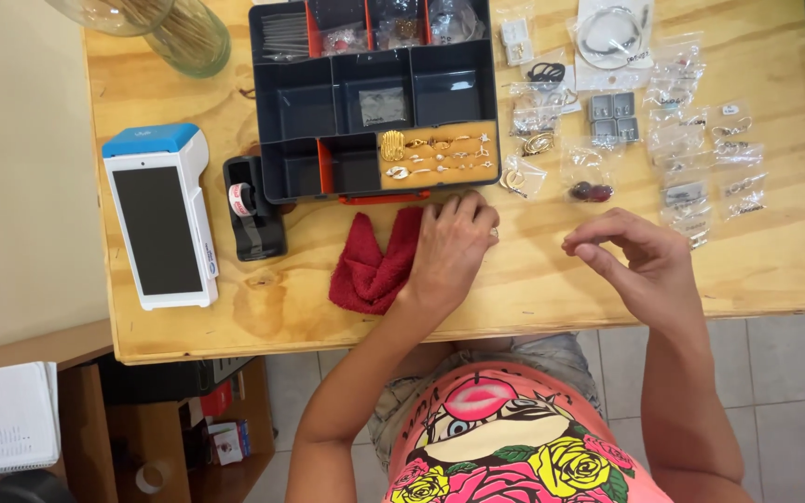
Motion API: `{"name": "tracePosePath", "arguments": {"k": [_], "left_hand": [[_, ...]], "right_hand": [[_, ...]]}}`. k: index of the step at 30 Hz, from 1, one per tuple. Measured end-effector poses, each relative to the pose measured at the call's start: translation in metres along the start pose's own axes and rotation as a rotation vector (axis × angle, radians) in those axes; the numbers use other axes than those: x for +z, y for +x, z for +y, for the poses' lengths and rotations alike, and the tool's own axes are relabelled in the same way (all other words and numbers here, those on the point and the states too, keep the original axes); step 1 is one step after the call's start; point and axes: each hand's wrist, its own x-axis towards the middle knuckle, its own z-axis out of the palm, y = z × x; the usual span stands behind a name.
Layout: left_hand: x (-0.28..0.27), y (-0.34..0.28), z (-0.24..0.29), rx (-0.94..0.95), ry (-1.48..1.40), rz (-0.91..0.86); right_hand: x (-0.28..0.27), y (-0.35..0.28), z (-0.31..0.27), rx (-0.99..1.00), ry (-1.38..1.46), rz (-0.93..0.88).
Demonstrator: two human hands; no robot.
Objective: Sorting and packaging small jewelry items into plastic bags and a storage container.
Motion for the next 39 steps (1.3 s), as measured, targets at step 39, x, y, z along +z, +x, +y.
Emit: {"name": "tracePosePath", "arguments": {"k": [39], "left_hand": [[-0.002,0.017,-0.017,-0.018,-0.199,-0.364]], "right_hand": [[0.035,0.014,0.029,0.096,-0.03,-0.001]]}}
